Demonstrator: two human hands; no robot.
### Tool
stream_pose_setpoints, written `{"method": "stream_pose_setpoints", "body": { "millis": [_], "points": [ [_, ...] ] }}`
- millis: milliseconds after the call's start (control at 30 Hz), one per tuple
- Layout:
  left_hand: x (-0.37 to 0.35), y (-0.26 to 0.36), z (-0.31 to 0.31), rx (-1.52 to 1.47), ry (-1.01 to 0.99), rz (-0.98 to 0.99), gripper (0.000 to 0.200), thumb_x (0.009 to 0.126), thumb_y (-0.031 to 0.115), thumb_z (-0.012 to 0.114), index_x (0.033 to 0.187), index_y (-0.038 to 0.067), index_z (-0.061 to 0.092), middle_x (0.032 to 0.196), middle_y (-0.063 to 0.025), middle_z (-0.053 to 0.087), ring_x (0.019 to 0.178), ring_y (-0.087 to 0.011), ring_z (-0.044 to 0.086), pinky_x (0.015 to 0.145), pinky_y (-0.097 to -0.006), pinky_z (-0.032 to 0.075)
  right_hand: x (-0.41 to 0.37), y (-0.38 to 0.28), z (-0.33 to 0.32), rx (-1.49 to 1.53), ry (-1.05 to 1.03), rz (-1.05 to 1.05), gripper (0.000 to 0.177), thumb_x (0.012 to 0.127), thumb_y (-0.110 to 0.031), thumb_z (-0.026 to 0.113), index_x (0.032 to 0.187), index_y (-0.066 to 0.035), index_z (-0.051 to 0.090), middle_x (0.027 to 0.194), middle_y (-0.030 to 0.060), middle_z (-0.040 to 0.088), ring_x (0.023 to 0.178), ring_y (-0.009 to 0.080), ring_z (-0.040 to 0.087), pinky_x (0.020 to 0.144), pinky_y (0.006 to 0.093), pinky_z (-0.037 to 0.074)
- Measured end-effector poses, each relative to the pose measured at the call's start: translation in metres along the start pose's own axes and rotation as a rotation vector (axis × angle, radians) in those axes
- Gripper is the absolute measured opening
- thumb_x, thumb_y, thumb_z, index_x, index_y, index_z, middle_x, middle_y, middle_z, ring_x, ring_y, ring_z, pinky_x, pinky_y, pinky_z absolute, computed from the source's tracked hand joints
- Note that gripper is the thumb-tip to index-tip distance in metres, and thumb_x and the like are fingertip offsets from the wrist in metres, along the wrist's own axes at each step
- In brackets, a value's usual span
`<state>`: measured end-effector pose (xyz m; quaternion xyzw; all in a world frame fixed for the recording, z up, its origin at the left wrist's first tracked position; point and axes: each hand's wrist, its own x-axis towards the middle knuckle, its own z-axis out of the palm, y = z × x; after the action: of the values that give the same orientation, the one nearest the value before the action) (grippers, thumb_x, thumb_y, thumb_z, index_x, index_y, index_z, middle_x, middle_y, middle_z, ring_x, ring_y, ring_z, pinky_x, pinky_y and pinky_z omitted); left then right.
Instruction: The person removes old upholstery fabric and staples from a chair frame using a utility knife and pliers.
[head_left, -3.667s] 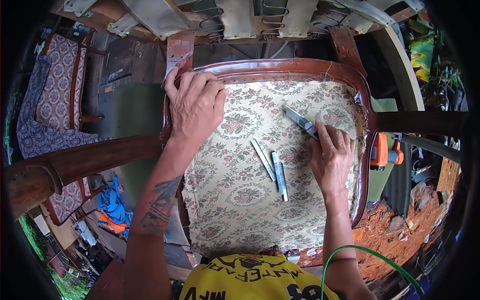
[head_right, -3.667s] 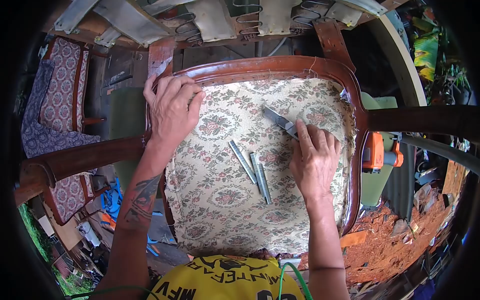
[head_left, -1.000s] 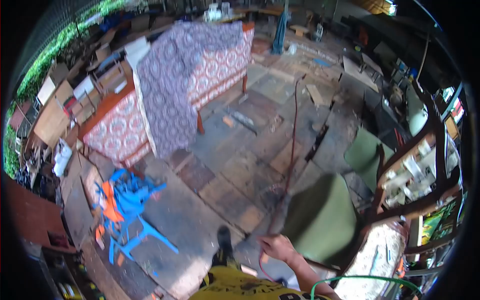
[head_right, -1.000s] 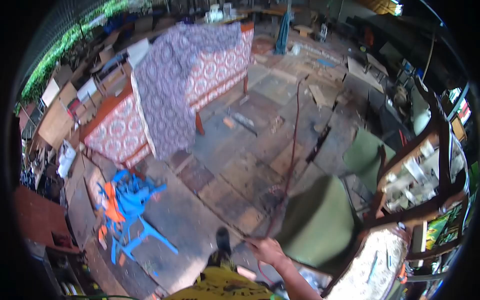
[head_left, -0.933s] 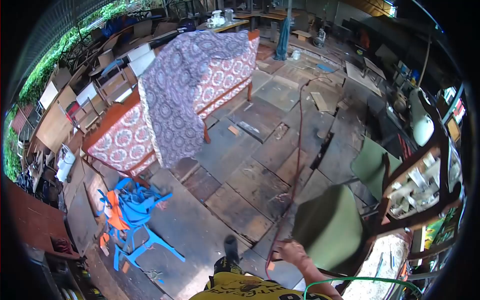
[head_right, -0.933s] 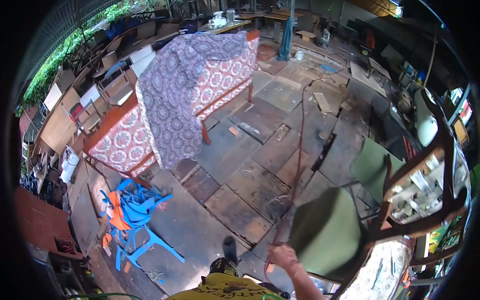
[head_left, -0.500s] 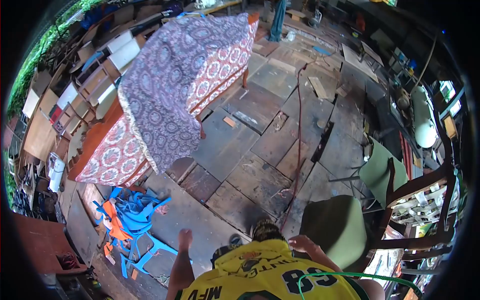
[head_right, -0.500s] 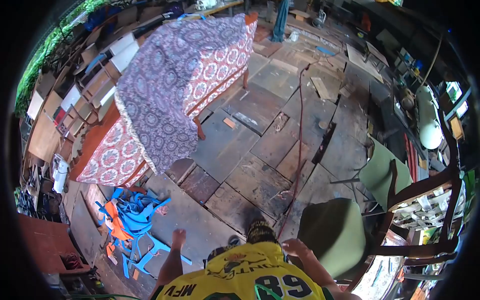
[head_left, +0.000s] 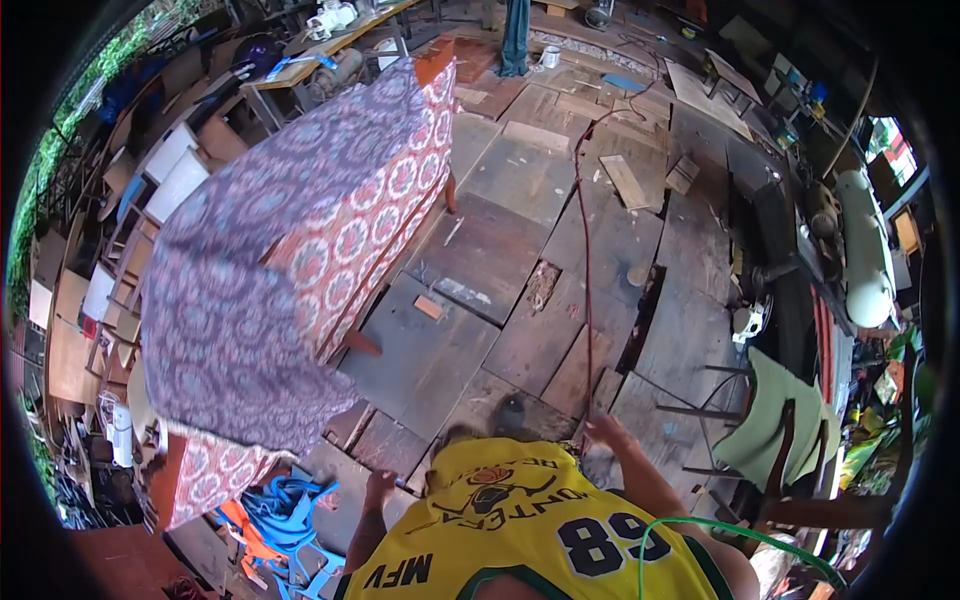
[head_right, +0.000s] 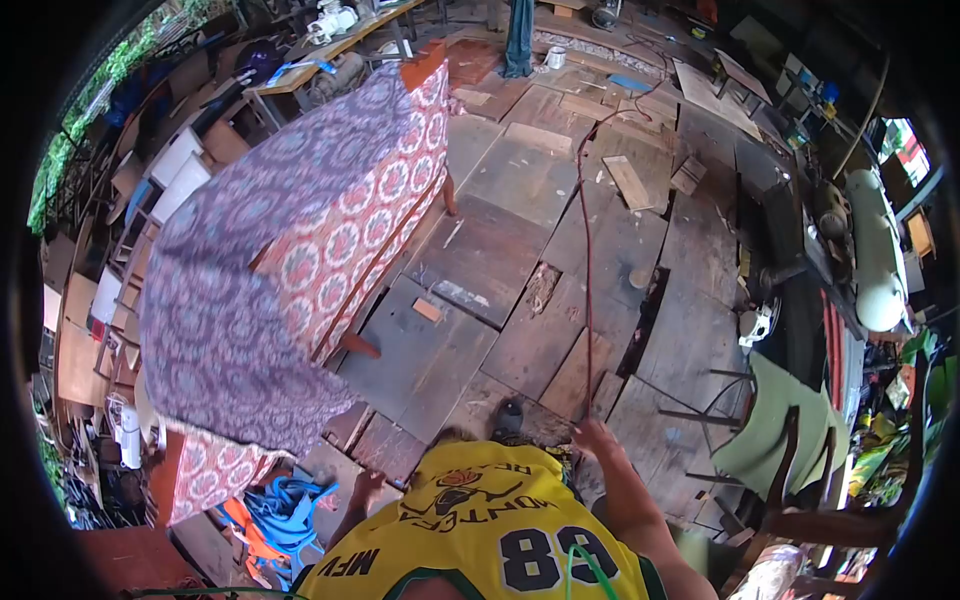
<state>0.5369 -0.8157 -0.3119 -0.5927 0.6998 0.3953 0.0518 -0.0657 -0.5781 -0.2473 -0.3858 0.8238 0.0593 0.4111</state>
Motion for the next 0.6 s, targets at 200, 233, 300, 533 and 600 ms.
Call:
{"method": "stream_pose_setpoints", "body": {
  "millis": [200, 233, 300, 533, 600],
  "points": [
    [0.105, 0.076, 0.032, 0.719, -0.462, 0.379, 0.023, 0.087, 0.028, 0.066, 0.085, 0.008, 0.077, 0.094, -0.0222, 0.077, 0.094, -0.0380, 0.078, 0.080, -0.0482, 0.060, 0.083, -0.136, -0.256, 0.257, 0.265, -0.341, 0.040, 0.101, -0.036, 0.062, 0.128, -0.009, 0.075, 0.120, 0.0223, 0.076, 0.114, 0.0393, 0.073, 0.099, 0.0493, 0.058],
    [0.127, 0.094, 0.041, 0.568, -0.368, 0.186, 0.027, 0.084, 0.032, 0.068, 0.086, 0.006, 0.078, 0.092, -0.0230, 0.077, 0.095, -0.0421, 0.076, 0.080, -0.0491, 0.060, 0.104, -0.152, -0.291, 0.284, 0.260, -0.445, 0.038, 0.101, -0.032, 0.065, 0.130, -0.008, 0.075, 0.119, 0.0231, 0.076, 0.112, 0.0386, 0.075, 0.097, 0.0473, 0.059],
    [0.153, 0.190, -0.002, 0.057, -0.222, -0.144, 0.033, 0.083, 0.036, 0.071, 0.087, 0.004, 0.080, 0.092, -0.0238, 0.077, 0.095, -0.0450, 0.075, 0.081, -0.0509, 0.060, 0.146, -0.194, -0.378, 0.297, 0.216, -0.551, 0.036, 0.101, -0.027, 0.067, 0.130, -0.007, 0.074, 0.117, 0.0238, 0.076, 0.110, 0.0379, 0.076, 0.095, 0.0451, 0.059],
    [0.393, 0.343, -0.016, 0.080, -0.254, -0.068, 0.048, 0.090, 0.049, 0.070, 0.089, 0.002, 0.081, 0.097, -0.0277, 0.077, 0.097, -0.0446, 0.075, 0.084, -0.0549, 0.057, 0.326, -0.186, -0.543, 0.348, 0.613, -0.589, 0.030, 0.102, -0.025, 0.071, 0.126, -0.007, 0.076, 0.106, 0.0226, 0.078, 0.097, 0.0398, 0.076, 0.085, 0.0442, 0.060],
    [0.433, 0.418, -0.054, -0.055, -0.158, -0.144, 0.041, 0.090, 0.042, 0.070, 0.094, 0.002, 0.080, 0.107, -0.0295, 0.076, 0.107, -0.0432, 0.074, 0.091, -0.0524, 0.057, 0.381, -0.119, -0.537, 0.250, 0.488, -0.325, 0.031, 0.104, -0.034, 0.066, 0.113, -0.006, 0.076, 0.099, 0.0237, 0.075, 0.092, 0.0450, 0.073, 0.080, 0.0497, 0.057]
  ]
}}
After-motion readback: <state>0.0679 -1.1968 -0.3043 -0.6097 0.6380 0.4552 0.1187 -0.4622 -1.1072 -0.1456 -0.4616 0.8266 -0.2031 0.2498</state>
